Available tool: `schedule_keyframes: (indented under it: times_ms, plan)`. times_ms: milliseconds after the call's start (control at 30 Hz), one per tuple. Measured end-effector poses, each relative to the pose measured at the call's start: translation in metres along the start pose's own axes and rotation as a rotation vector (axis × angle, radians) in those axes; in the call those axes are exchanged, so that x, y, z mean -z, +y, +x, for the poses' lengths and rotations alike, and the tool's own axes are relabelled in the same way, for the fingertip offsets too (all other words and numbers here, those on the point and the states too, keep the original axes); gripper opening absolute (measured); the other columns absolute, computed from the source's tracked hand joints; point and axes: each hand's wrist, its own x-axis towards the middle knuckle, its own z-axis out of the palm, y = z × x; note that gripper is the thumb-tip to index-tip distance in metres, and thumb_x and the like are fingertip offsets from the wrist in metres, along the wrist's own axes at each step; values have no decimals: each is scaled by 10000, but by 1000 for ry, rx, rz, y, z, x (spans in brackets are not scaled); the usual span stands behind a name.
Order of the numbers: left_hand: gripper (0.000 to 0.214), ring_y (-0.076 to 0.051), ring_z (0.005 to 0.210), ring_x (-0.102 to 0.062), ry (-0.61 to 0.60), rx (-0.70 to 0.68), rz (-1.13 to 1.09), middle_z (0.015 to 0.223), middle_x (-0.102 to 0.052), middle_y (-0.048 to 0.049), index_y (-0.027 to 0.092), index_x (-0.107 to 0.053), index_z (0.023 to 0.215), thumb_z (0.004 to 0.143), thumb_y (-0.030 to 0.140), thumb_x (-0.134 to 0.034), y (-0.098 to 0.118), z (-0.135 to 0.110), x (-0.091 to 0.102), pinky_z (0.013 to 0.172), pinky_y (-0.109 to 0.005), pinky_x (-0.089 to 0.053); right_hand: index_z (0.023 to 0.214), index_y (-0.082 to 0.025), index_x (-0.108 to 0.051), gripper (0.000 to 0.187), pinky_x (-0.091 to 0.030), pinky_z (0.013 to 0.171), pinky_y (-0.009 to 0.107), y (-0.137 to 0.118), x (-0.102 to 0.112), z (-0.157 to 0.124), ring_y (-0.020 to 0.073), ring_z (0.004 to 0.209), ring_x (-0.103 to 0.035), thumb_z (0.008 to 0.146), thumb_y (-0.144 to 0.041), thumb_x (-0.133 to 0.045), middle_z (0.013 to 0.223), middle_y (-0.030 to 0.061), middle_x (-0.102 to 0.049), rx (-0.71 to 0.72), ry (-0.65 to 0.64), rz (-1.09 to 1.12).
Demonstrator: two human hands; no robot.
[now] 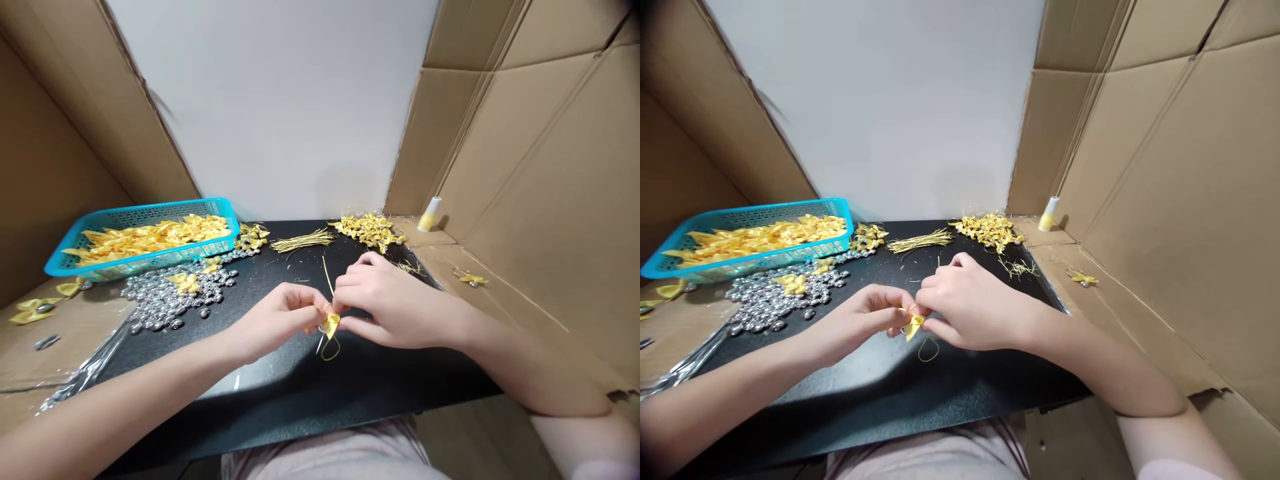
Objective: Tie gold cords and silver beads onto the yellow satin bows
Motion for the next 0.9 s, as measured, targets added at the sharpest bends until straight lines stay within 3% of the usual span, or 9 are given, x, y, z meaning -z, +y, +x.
schedule_keyframes:
  times_ms: [167,367,667,900]
  plan:
    - [107,-80,538,-447,-6,24,39,578,-598,30,148,-679,666,706,224,-614,0,-2,1,539,-199,-345,824,-160,-646,197,-301,808,327,2,-1,-3,128,730,-528,936,-175,-485,735,-6,-613,43,-35,83]
    - [153,-101,584,-497,-42,14,70,628,-619,10,130,-663,722,712,283,-648,-3,-5,2,588,-219,-376,787,-166,-581,129,-309,793,308,9,-2,-2,103,688,-520,864,-113,-492,741,-29,-605,28,-68,305]
    - [177,-138,648,-503,-22,-94,371,670,-609,-13,130,-637,732,800,285,-583,-3,-14,3,621,-258,-399,713,-172,-500,129,-325,776,284,9,-6,-2,84,629,-462,830,-119,-497,679,-56,-536,37,-7,355]
    - [177,-119,603,-465,40,-155,501,620,-575,8,139,-621,698,810,253,-545,-4,-14,2,568,-231,-369,681,-183,-468,145,-357,706,259,5,-7,-2,89,595,-429,804,-107,-485,650,-51,-504,13,-29,371]
